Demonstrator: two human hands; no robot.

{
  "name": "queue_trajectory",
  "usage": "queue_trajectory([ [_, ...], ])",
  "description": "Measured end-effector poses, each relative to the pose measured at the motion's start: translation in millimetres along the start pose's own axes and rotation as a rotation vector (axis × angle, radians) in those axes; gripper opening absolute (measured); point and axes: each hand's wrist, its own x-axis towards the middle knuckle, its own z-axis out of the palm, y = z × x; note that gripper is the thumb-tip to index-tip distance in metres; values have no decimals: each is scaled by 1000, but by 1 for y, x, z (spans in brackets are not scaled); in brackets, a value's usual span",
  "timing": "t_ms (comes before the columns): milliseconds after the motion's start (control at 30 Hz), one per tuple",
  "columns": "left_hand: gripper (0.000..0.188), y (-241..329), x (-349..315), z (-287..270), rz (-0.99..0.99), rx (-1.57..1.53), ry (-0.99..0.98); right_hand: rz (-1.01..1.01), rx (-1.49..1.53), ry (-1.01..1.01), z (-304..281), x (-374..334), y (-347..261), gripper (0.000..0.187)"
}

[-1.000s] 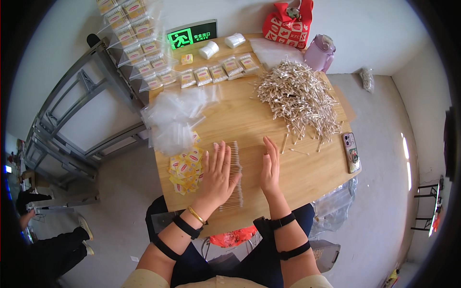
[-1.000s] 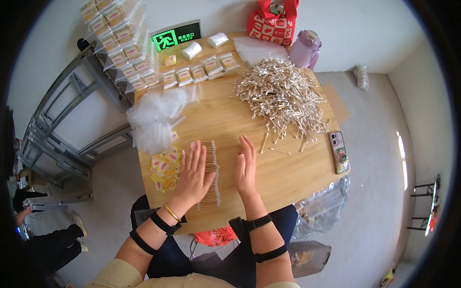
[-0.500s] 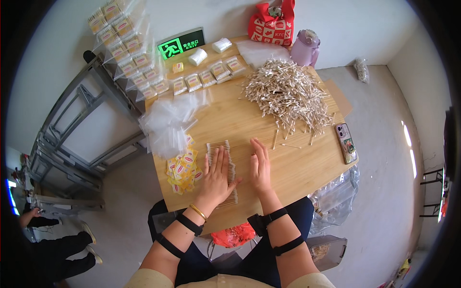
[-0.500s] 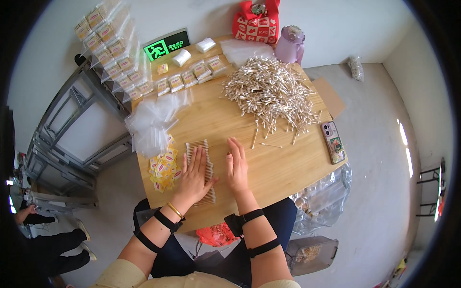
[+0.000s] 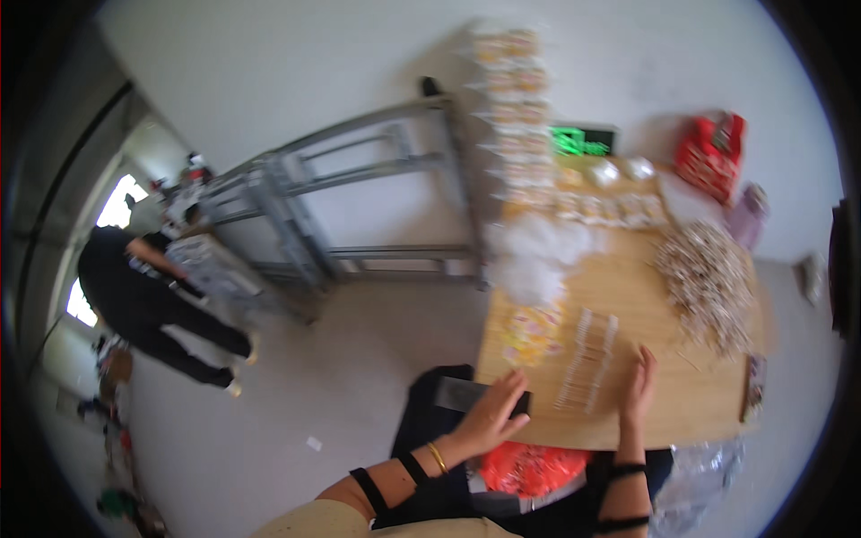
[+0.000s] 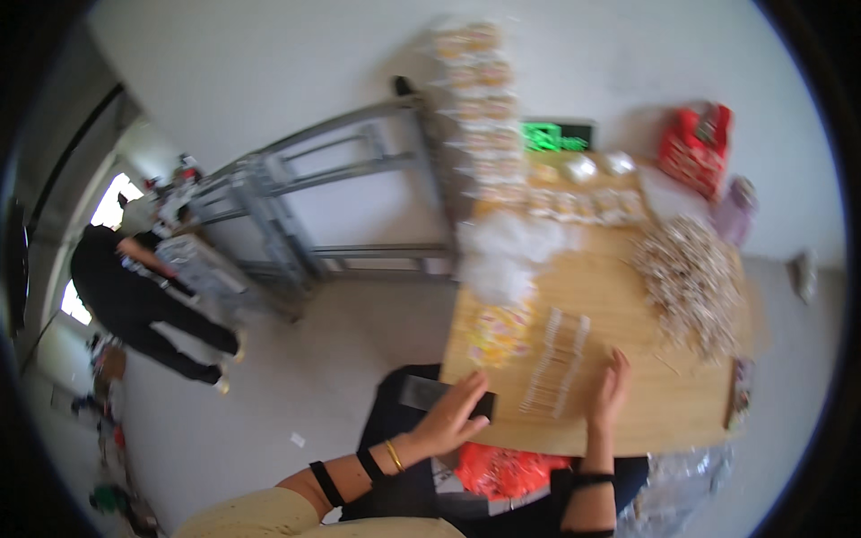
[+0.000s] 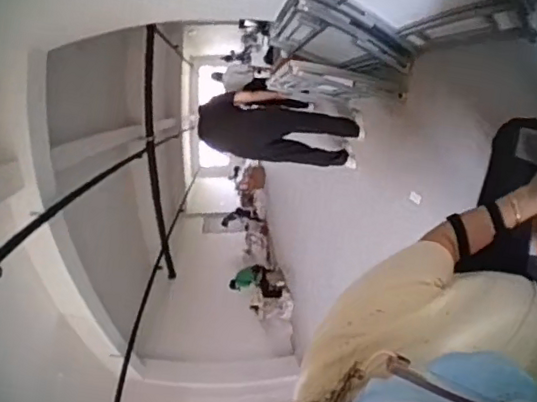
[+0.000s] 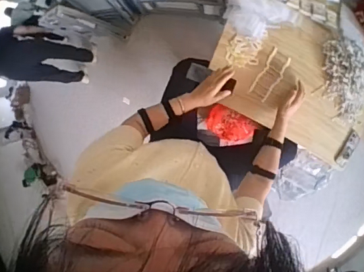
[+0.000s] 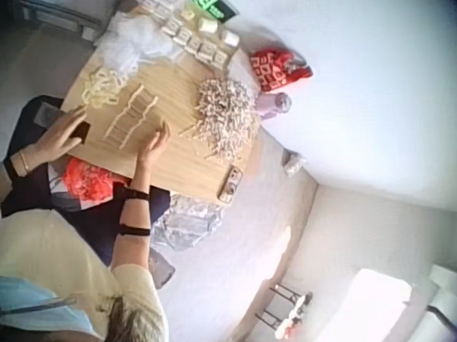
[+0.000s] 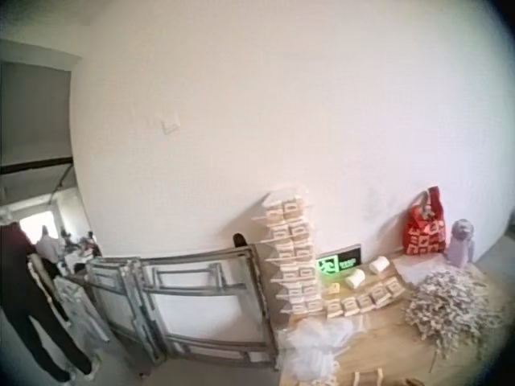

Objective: Sorting and counting bundles of cotton swabs on a wooden table.

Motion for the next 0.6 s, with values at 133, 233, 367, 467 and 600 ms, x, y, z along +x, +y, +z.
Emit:
queue_trajectory([
  [133, 70, 7, -56, -23, -50, 34, 30, -43, -58, -13, -2, -42, -20, 39],
  [233, 71, 12, -80, -29, -53, 95, 63, -60, -56, -16, -8, -64, -13, 37],
  [367, 72, 15, -91, -39, -37, 123, 125, -18, -34, 12, -17, -89, -13, 34],
  [467, 71, 14, -94, -44, -18, 134, 149, -23, -31, 4, -19, -100, -16, 33],
  [600, 67, 8, -102, -41, -15, 104, 165, -76, -83, -36, -12, -113, -26, 30],
])
